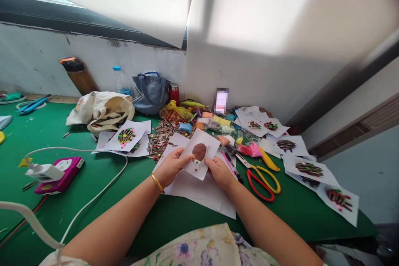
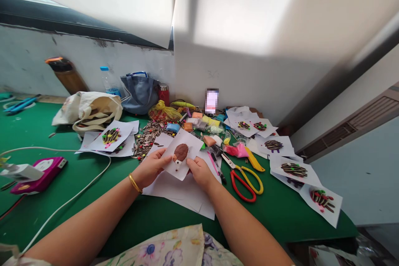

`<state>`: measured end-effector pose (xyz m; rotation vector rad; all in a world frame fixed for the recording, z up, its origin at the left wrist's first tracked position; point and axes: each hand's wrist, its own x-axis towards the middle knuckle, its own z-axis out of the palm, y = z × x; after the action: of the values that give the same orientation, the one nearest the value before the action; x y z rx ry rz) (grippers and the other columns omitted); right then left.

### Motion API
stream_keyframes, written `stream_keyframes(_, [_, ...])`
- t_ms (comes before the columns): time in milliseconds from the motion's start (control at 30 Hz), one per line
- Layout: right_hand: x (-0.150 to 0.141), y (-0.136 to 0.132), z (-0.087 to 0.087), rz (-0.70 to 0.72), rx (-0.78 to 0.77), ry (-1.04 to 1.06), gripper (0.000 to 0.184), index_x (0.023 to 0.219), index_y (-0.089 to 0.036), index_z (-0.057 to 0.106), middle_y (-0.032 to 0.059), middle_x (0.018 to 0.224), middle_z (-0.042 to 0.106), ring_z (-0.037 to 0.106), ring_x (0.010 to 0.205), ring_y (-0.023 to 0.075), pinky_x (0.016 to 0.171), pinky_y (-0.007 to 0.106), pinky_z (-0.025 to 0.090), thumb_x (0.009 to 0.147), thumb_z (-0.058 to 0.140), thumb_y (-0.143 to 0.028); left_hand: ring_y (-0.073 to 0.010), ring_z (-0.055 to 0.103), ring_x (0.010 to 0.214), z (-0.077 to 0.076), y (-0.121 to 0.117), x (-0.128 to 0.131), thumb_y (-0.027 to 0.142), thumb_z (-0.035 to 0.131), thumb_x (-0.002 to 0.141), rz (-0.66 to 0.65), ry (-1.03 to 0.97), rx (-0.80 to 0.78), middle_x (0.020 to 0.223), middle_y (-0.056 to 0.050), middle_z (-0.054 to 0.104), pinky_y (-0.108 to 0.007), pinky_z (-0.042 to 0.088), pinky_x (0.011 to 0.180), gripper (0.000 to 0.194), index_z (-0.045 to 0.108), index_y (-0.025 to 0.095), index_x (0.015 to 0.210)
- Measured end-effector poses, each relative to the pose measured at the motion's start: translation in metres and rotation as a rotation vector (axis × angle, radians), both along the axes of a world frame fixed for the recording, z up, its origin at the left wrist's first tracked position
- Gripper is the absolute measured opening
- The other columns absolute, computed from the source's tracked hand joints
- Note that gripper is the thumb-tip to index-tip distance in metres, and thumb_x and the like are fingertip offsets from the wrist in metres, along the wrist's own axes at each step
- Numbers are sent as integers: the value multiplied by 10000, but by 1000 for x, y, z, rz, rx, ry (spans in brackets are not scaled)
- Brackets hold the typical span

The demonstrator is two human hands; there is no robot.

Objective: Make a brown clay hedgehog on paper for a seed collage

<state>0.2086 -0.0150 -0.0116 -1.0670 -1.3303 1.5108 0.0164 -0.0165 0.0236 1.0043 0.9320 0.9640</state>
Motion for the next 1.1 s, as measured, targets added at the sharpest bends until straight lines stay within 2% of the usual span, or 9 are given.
stream_keyframes(300, [1, 1, -5, 12, 23, -43, 384, 727, -155, 638, 43, 683, 643, 567, 643, 171, 624, 283, 452, 821, 561, -520, -183, 654, 710, -3, -1, 3, 412, 838, 653, 28, -91, -84, 900, -79, 721, -270, 492, 639, 503, 651, 134, 1028])
stream_keyframes(433, [1, 0, -4, 13, 39, -66, 395, 739, -154, 646, 47, 690, 660, 581, 656, 180, 626, 287, 457, 824, 559, -530, -171, 648, 700, -4, 1, 1, 426, 817, 681, 12, -108, -92, 851, -63, 717, -261, 486, 642, 407, 676, 137, 931])
stream_keyframes(667, [1, -1, 0, 32, 76, -123, 384, 720, -157, 634, 42, 675, 646, 575, 644, 178, 624, 286, 452, 832, 542, -512, -180, 653, 677, -10, 2, -3, 409, 820, 680, -9, -53, -123, 796, -65, 727, -273, 480, 647, 361, 697, 134, 879])
stream_keyframes(900, [2, 0, -4, 49, 84, -117, 383, 721, -156, 638, 41, 688, 648, 581, 660, 178, 650, 289, 459, 840, 541, -508, -136, 591, 586, -3, 1, -3, 513, 738, 741, -2, 0, -109, 670, -22, 666, -240, 433, 572, 373, 652, 150, 738])
stream_keyframes(1100, [2, -1, -4, 93, 105, -135, 393, 750, -145, 660, 49, 708, 660, 593, 675, 181, 680, 297, 475, 864, 515, -492, -150, 608, 614, -5, 2, -6, 480, 768, 713, -11, 73, -62, 715, -30, 679, -243, 429, 588, 353, 645, 151, 742])
